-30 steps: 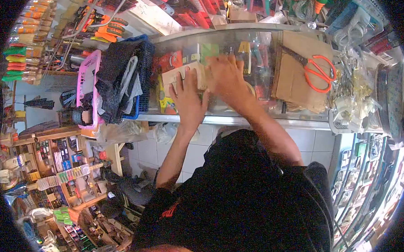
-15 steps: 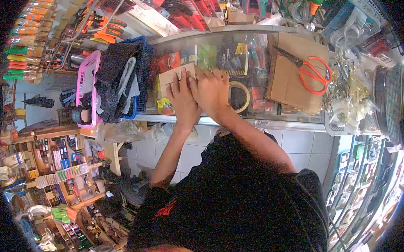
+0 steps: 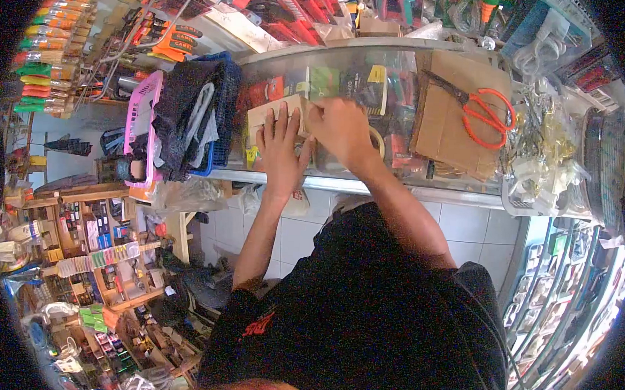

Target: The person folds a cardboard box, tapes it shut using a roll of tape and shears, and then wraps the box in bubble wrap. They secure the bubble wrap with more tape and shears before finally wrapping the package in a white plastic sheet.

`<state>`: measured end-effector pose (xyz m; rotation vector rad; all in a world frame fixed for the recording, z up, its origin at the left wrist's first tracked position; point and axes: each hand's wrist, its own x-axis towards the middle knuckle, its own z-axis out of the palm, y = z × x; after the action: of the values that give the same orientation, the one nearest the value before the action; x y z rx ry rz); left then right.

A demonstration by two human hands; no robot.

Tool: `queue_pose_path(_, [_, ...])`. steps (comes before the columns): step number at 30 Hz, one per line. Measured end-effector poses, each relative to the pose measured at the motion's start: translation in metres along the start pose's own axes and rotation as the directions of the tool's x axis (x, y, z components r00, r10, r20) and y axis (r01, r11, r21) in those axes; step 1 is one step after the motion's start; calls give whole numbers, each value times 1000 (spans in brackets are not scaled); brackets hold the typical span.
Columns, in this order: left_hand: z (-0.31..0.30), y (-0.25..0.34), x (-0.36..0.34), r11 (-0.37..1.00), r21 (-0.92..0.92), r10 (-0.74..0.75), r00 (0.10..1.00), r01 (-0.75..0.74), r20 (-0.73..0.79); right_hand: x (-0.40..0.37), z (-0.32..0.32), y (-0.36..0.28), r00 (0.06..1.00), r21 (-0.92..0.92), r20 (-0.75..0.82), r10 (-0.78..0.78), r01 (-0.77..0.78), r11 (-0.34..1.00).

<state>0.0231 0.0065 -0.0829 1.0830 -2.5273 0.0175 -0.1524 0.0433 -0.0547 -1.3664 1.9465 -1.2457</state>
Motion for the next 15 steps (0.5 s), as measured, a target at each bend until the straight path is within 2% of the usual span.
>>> queue_pose_path(7, [1,-5,-2,1000,-24,3,999,-2,46,0,29,-2,997,-167,-68,-19,7,986])
queue_pose_path(10, [2,-3,-1,1000,-18,-1,999,1,46,-2,43,5,993,-127,-110,-41,27,991])
queue_pose_path(15, [-3,3,1,999,-21,-22,997,24,70,-17,24,6,993,-30,68,-96,99,995])
